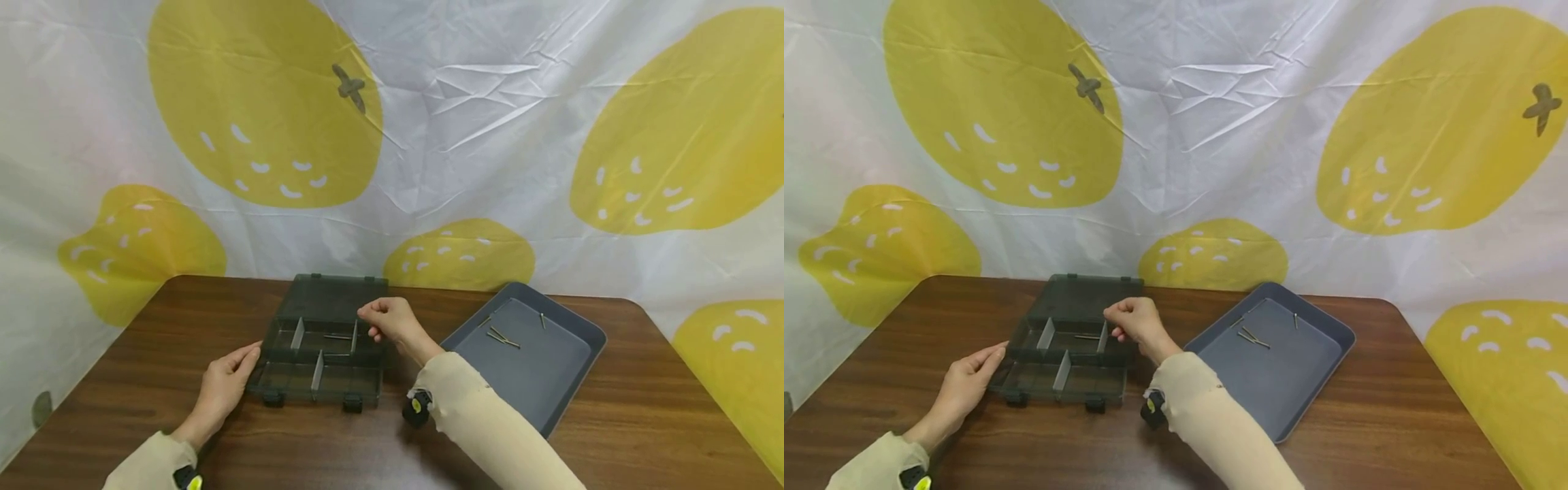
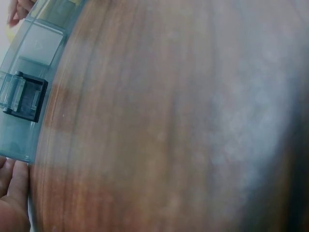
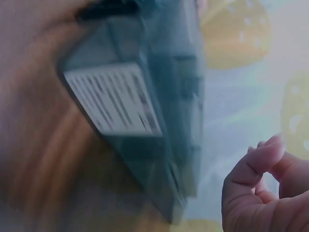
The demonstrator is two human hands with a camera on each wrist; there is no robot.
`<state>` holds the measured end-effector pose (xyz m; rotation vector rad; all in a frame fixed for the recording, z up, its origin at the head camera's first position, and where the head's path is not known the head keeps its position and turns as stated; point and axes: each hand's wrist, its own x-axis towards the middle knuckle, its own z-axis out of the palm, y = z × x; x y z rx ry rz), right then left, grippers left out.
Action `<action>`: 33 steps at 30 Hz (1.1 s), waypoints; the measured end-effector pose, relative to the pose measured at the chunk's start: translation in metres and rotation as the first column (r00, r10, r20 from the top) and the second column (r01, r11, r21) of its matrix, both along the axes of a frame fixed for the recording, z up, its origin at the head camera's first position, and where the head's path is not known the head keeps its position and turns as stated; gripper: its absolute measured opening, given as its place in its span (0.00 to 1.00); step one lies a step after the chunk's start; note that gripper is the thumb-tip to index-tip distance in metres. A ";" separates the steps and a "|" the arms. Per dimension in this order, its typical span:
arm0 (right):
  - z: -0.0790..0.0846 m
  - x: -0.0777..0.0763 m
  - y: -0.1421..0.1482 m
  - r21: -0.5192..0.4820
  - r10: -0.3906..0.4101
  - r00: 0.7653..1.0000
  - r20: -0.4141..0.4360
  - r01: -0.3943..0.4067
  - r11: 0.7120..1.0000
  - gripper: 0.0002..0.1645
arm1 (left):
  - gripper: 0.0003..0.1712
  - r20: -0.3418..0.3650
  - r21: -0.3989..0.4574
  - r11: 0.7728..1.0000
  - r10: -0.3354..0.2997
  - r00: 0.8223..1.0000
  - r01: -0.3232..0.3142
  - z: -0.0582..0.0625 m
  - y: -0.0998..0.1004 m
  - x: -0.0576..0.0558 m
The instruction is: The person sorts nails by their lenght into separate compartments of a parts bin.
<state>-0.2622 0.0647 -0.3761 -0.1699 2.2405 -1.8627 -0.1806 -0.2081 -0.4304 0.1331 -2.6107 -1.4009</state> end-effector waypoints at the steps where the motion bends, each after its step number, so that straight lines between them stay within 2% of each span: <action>1: 0.002 -0.001 0.005 -0.024 -0.006 1.000 -0.018 0.006 1.000 0.09 | 0.25 0.000 0.000 1.000 0.000 1.000 0.000 0.000 0.000 0.000; 5: 0.010 -0.007 0.026 -0.129 -0.122 0.992 -0.031 0.117 0.985 0.10 | 0.26 0.000 -0.003 1.000 -0.001 1.000 0.001 0.000 0.000 0.000; 7: 0.012 -0.012 0.038 -0.202 -0.202 0.979 -0.011 0.196 0.959 0.11 | 0.26 -0.001 -0.005 1.000 0.000 1.000 0.000 0.000 -0.001 0.000; 9: 0.014 -0.018 0.052 -0.262 -0.294 0.954 0.053 0.298 0.918 0.12 | 0.26 -0.004 -0.007 1.000 0.001 1.000 -0.001 -0.001 -0.001 0.000; 13: 0.015 -0.028 0.085 -0.366 -0.440 0.883 0.161 0.468 0.805 0.06 | 0.26 -0.012 -0.008 1.000 0.002 1.000 -0.002 -0.002 0.000 0.000; 16: 0.014 -0.032 0.110 -0.383 -0.529 0.824 0.202 0.564 0.732 0.03 | 0.26 -0.009 -0.008 1.000 0.002 1.000 -0.002 -0.001 0.000 0.000; 19: 0.010 -0.034 0.134 -0.353 -0.600 0.767 0.227 0.639 0.683 0.04 | 0.26 -0.004 -0.008 1.000 0.003 1.000 -0.003 -0.001 0.000 0.000; 22: 0.003 -0.036 0.155 -0.315 -0.652 0.717 0.244 0.695 0.646 0.07 | 0.26 -0.004 -0.006 1.000 0.003 1.000 -0.003 -0.001 -0.001 0.000; 25: -0.005 -0.037 0.171 -0.288 -0.687 0.685 0.242 0.727 0.623 0.09 | 0.26 -0.005 0.000 1.000 0.003 1.000 -0.003 -0.001 0.000 0.000; 28: -0.011 -0.037 0.182 -0.257 -0.699 0.674 0.240 0.738 0.624 0.10 | 0.26 -0.003 0.004 1.000 0.004 1.000 -0.004 0.000 0.000 0.000; 30: -0.015 -0.037 0.188 -0.234 -0.695 0.675 0.247 0.738 0.633 0.10 | 0.26 -0.001 0.006 1.000 0.003 1.000 -0.003 0.000 0.000 0.000; 33: -0.018 -0.037 0.192 -0.207 -0.677 0.689 0.260 0.724 0.658 0.13 | 0.26 0.005 0.014 1.000 0.002 1.000 -0.002 0.000 0.000 0.000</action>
